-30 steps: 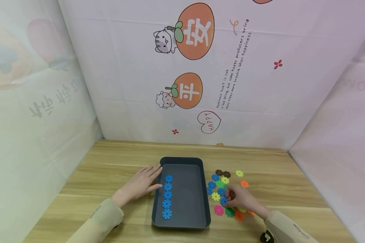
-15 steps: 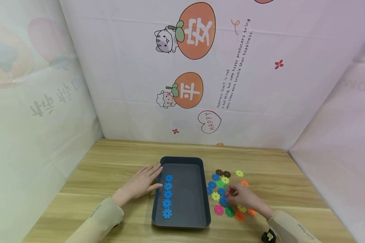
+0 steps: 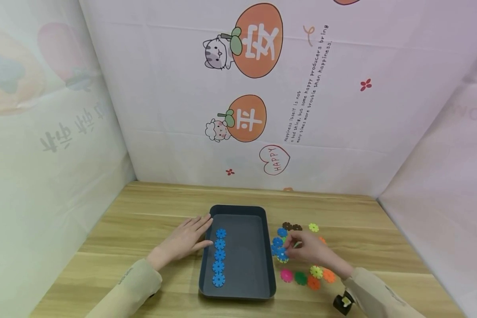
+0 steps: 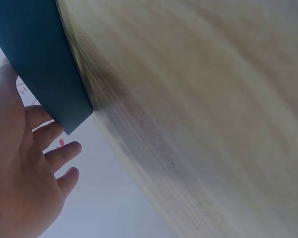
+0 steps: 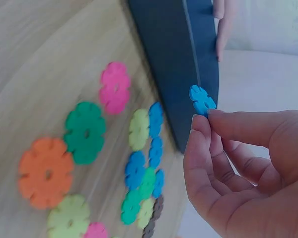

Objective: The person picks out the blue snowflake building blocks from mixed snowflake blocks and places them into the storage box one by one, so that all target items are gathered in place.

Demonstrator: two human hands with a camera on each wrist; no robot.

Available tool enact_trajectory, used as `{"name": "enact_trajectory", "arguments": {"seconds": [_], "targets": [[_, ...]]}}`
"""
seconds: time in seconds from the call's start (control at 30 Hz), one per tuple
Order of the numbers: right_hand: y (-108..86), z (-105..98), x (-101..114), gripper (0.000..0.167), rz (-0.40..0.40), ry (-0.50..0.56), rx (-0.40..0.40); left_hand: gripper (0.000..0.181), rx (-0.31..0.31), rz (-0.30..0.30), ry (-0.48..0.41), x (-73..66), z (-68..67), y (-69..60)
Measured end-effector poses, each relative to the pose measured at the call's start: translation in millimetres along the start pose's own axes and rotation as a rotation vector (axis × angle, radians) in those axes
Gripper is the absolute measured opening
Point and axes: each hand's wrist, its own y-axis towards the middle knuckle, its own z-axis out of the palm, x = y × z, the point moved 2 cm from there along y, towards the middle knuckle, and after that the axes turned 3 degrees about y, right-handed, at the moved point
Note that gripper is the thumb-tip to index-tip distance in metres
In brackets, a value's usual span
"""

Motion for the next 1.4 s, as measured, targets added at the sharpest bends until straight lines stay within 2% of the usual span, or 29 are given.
{"name": "enact_trajectory", "arguments": {"seconds": [0.33, 0.67, 0.83, 1.0, 1.4], "targets": [[15.8, 20, 21, 0.011, -0.011, -0.006, 0.055, 0.073, -0.002, 0.002, -0.002, -0.2, 0.3, 0.2], [31.5, 50, 38, 0.009, -0.031, 0.019, 0.137, 0.073, -0.004, 0.002, 0.006, -0.5, -1.2, -0.4], [39.3, 67, 42, 0.009, -0.045, -0.021, 0.162, 0.074, 0.006, -0.002, 0.010, -0.4, -0.9, -0.2], [43.5, 80, 46, 0.007, -0.091, -0.044, 0.193, 0.073, 0.012, -0.002, 0.013, -0.9, -0.9, -0.2], [48.4, 94, 45, 0.007, -0.041, -0.084, 0.230, 0.073, 0.009, -0.006, 0.003, -1.4, -0.7, -0.8]]}}
